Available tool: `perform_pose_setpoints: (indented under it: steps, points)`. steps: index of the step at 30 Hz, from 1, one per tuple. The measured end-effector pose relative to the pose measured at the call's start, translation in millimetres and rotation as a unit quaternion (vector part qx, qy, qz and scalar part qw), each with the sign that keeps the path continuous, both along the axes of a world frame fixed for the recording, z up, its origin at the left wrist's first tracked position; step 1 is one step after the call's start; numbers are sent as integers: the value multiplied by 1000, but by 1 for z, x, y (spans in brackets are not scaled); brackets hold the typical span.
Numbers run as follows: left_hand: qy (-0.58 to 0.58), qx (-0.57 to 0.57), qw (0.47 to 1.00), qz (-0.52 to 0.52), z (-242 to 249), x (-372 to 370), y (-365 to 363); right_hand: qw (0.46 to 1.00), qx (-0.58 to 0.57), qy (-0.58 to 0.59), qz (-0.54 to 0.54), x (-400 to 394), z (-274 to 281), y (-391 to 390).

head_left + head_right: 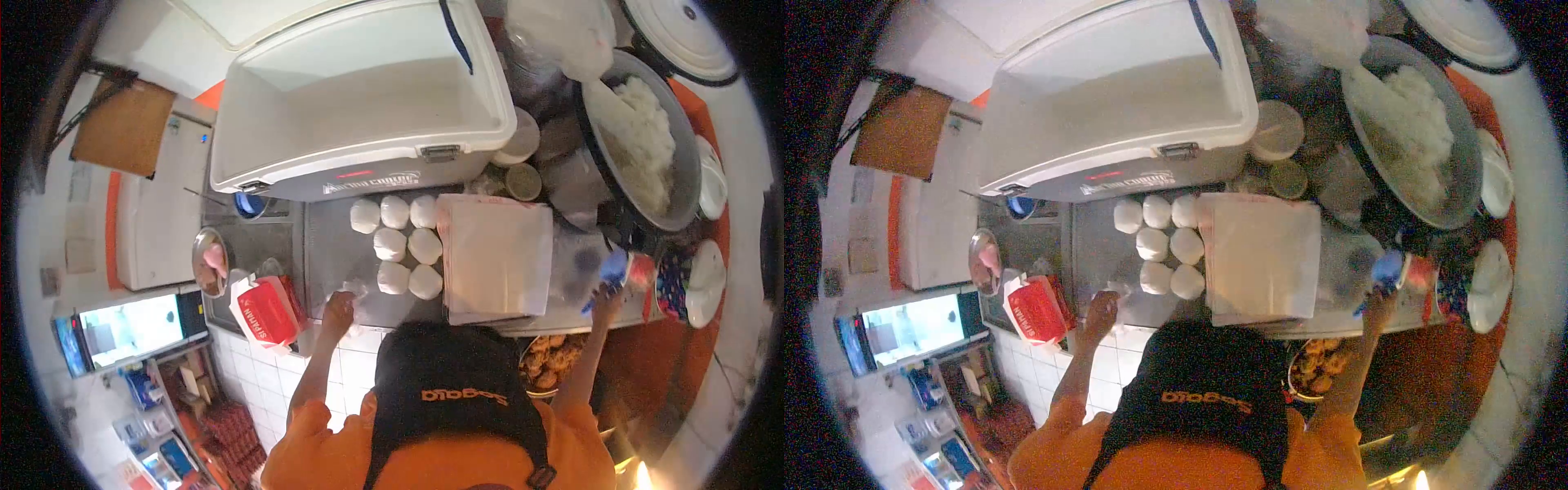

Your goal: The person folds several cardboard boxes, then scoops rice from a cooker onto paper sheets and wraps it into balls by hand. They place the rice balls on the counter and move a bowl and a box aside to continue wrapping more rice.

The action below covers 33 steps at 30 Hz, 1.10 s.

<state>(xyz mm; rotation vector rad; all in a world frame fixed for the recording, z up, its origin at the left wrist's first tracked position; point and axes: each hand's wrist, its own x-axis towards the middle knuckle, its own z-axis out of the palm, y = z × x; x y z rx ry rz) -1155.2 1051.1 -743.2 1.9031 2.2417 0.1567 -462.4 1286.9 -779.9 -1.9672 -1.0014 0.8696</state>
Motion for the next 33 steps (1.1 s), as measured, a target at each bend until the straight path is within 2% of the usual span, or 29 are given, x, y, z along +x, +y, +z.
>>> perform_pose_setpoints:
  steps: [1, 2, 3, 5, 6, 8, 9, 11, 13, 15, 16, 18, 20, 21, 23, 25, 27, 29, 31, 33]
  points:
    - [-74, 7, 997, 34, -17, -10, -4, 993, 91, 71, -12, 33, -30, -13]
    - [-173, 70, 973, 134, 5, -3, 19, 996, 76, 40, -11, 15, 22, -23]
    - [-239, 95, 955, 149, 35, 7, 49, 998, 41, -56, 4, 29, 35, -27]
    - [-370, 136, 903, 170, 92, 34, 106, 993, 45, 16, -112, 27, 78, -32]
    - [-432, 115, 881, 154, 107, 56, 132, 990, 75, -2, -123, 23, 101, -33]
    - [-441, 99, 892, 21, 146, 124, 196, 980, 139, -37, -141, 15, 142, -20]
    - [-381, 103, 913, -99, 161, 163, 231, 966, 180, -95, -159, 18, 155, -14]
    - [-202, 196, 947, -155, 146, 228, 285, 931, 260, -184, -178, 23, 181, 1]
    - [-185, 239, 943, -141, 111, 271, 341, 902, 330, -223, -167, 17, 220, 21]
    - [-71, 72, 979, -176, 29, 266, 370, 891, 381, -214, -127, 39, 246, 32]
    - [-13, -9, 981, -192, -4, 267, 383, 889, 400, -197, -102, 68, 250, 37]
    - [5, -35, 970, -242, -24, 259, 389, 882, 406, -228, -74, 93, 267, 50]
    - [-24, -12, 971, -236, -11, 255, 387, 856, 353, -378, 17, 64, 325, 87]
    - [-67, 22, 978, -197, 18, 261, 383, 819, 306, -473, 109, 23, 370, 117]
    - [-105, -70, 980, -157, 101, 269, 377, 877, 213, -377, 208, -5, 400, 160]
    - [-118, -114, 974, -156, 167, 272, 371, 821, 178, -405, 362, -8, 405, 205]
    - [-251, -46, 941, -220, 217, 285, 375, 815, 126, -412, 387, -45, 396, 241]
    - [-338, -1, 923, -183, 247, 310, 381, 797, 40, -447, 405, -79, 377, 274]
    - [-392, 49, 903, -167, 244, 330, 391, 663, 45, -591, 457, -95, 342, 294]
    - [-415, 97, 888, -173, 225, 342, 401, 693, 56, -574, 432, -118, 320, 298]
